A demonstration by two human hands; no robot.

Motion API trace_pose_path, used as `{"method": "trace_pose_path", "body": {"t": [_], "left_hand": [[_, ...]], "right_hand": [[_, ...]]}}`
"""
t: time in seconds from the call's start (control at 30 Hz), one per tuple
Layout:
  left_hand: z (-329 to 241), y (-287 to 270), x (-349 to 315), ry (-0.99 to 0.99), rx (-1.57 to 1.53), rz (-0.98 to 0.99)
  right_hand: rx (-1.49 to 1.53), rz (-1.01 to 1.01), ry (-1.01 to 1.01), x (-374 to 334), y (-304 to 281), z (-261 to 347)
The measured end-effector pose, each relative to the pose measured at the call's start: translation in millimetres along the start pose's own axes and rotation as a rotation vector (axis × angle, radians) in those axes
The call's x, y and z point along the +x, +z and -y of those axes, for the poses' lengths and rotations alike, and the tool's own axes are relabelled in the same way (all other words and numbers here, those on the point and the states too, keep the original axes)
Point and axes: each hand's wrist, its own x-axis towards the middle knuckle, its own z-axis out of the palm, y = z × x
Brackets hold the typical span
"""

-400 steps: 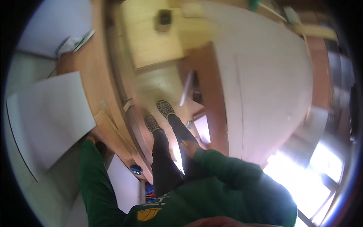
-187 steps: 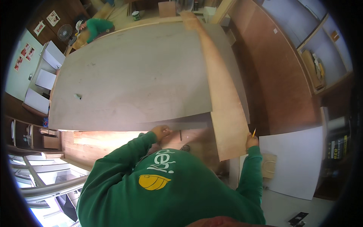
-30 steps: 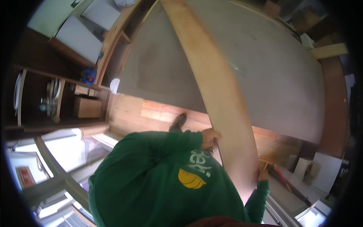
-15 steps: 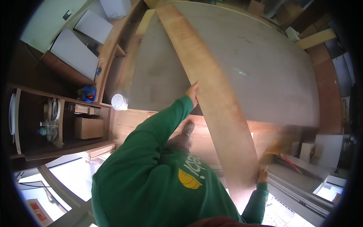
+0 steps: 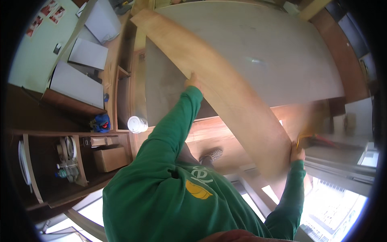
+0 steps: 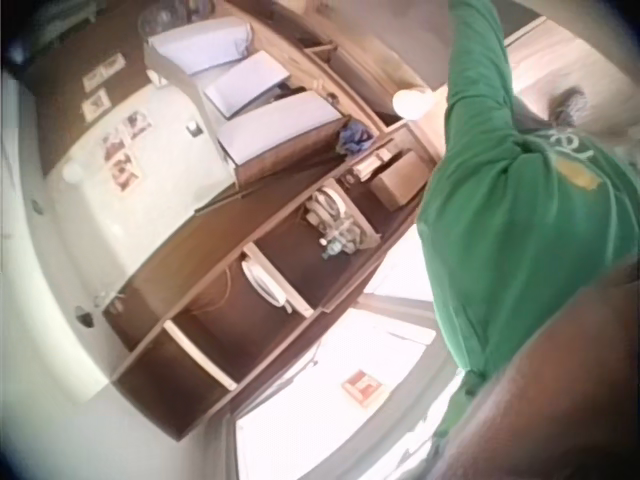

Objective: The person measures a large board and a wooden plank using a measuring tape and marks specific points with a pencil.

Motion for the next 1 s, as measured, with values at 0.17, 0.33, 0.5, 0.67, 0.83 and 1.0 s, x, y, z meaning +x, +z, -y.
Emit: {"method": "trace_pose_path", "body": {"t": [0.17, 0.33, 0.5, 0.67, 0.83, 1.0], "left_hand": [[-93, -44, 88, 0.044, -0.020, 0.043], [-196, -78, 143, -0.016, -0.008, 0.084], [-263, -109, 172, 0.097, 0.069, 0.056], [-285, -156, 195, 0.163, 0.134, -0.044], [-266, -175, 185, 0.124, 0.238, -0.047], [-221, -210, 214, 0.182, 0.413, 0.079]], "right_hand": [[0.121, 0.076, -0.037, -2, 19, 114], [0.144, 0.198, 0.037, -14, 66, 209], [0.207, 0.261, 0.042, -53, 108, 290], [0.178, 0.336, 0.096, -104, 155, 332], [0.266, 0.380, 0.203, -165, 203, 319], [0.238, 0.380, 0.243, -212, 248, 295]]}}
